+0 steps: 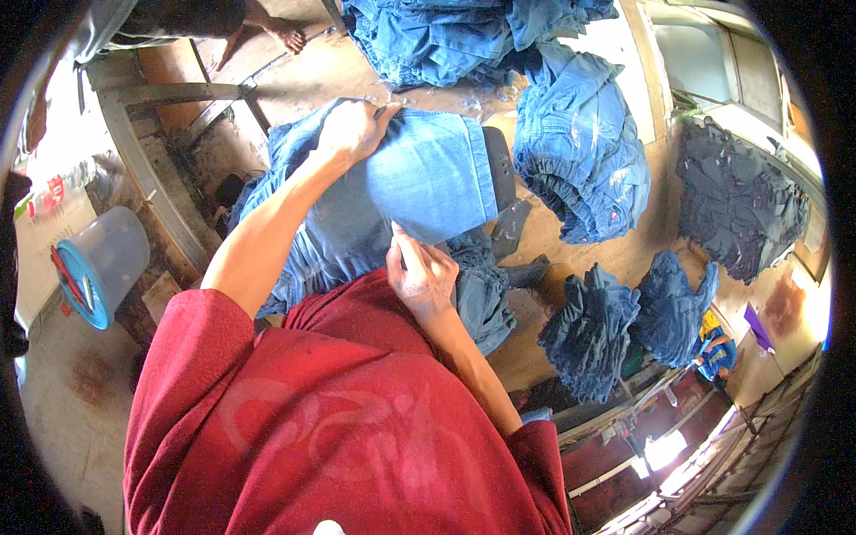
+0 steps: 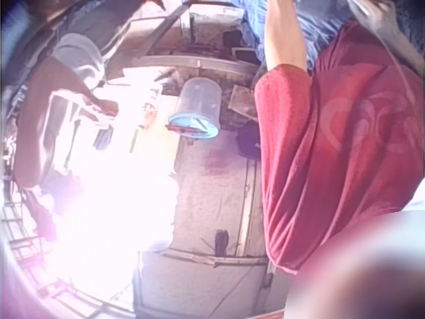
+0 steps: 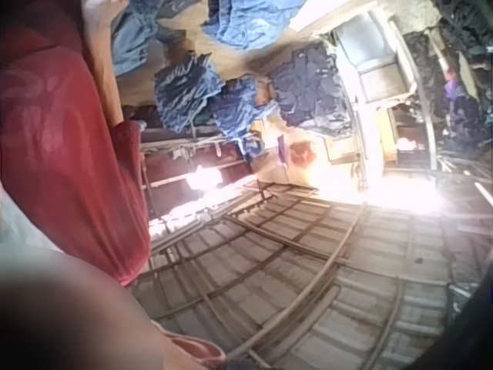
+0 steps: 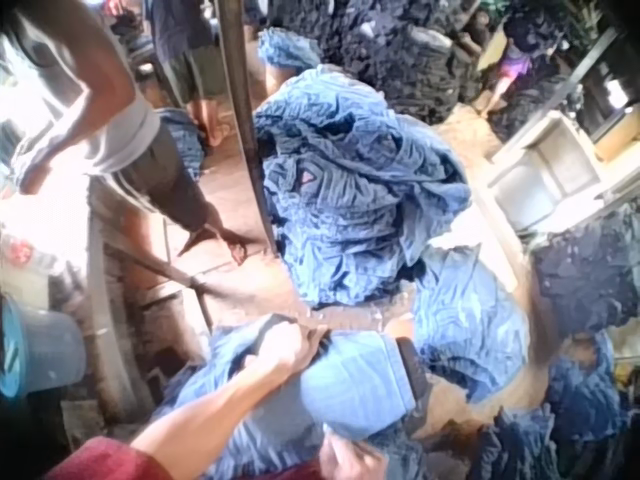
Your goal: The person repeatedly sews small metal pieces onto the hem of denim shorts using a needle and thread. They pick up a pair of shorts, stitch along the edge, and place the finished item on a growing pile. The process is repeated multiple times with different pairs of shorts.
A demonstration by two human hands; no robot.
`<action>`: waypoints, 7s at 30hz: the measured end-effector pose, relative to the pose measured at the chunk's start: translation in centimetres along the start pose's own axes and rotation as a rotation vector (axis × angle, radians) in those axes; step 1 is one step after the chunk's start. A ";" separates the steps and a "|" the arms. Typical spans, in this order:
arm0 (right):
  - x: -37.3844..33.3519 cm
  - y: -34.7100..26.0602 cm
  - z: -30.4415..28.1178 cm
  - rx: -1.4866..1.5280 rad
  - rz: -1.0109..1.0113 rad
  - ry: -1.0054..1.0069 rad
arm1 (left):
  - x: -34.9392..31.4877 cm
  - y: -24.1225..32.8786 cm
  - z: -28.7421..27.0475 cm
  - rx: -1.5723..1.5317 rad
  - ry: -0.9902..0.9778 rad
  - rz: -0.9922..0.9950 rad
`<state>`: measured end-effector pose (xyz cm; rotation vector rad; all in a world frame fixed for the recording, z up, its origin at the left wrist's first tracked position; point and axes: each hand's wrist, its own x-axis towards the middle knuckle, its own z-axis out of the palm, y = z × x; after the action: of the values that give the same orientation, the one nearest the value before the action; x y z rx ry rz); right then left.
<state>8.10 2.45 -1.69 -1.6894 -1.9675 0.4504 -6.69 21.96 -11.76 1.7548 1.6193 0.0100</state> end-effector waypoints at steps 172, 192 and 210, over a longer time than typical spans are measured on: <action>1.3 3.7 -4.1 0.758 0.317 -0.490 | -23.1 7.0 0.8 -1.208 0.069 -0.291; 0.8 4.3 -4.6 1.263 0.866 -0.636 | -23.5 6.3 1.7 -1.611 -0.005 -0.388; 1.1 4.0 -4.4 0.988 0.600 -0.552 | -22.8 7.6 1.0 -1.358 -0.133 -0.318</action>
<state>13.72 3.92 -0.10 -1.4707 -1.0719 1.8909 -4.35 2.24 1.85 0.4381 1.2188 0.6594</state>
